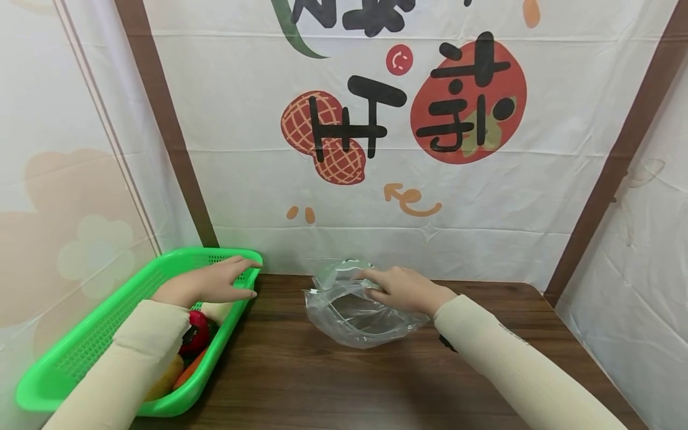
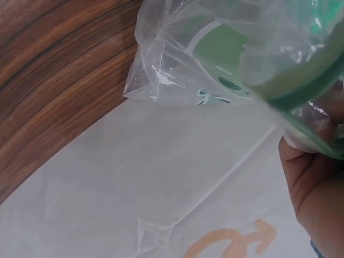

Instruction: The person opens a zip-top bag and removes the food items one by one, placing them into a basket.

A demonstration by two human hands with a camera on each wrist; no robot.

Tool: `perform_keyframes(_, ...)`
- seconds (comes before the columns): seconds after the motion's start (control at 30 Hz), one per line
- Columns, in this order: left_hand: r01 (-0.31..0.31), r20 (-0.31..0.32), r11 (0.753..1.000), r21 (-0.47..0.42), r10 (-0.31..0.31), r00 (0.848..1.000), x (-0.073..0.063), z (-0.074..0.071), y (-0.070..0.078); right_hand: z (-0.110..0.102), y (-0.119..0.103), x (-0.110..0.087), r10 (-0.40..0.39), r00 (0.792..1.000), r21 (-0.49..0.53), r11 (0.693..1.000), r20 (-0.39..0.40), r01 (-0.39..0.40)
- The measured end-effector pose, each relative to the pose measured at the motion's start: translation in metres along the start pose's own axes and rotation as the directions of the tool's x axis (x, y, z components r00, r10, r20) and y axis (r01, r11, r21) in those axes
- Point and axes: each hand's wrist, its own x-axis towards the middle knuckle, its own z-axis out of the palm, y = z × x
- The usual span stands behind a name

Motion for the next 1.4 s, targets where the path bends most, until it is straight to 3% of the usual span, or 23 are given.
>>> perform_keyframes(0.43, -0.040, 0.000, 0.999, -0.021, 0.040, 0.999, 0.004, 0.002, 0.036, 0.008, 0.011, -0.025, -0.008, 1.000, -0.012, 1.000, -0.001, 0.008)
perform_keyframes(0.77, -0.048, -0.012, 0.997, -0.064, 0.047, 0.999, 0.015, 0.012, 0.052, 0.012, 0.027, -0.059, 0.169, 0.983, 0.065, 0.983, 0.071, -0.173)
perform_keyframes(1.1, -0.115, -0.033, 0.988, -0.106, 0.113, 0.993, 0.028, 0.029, 0.060, 0.012, 0.039, -0.084, 0.206, 0.977, 0.045, 0.977, 0.047, -0.208)
perform_keyframes(1.4, -0.181, -0.050, 0.971, -0.154, 0.175, 0.983, 0.038, 0.050, 0.067, 0.012, 0.051, -0.111, 0.296, 0.954, 0.042, 0.954, 0.049, -0.298)
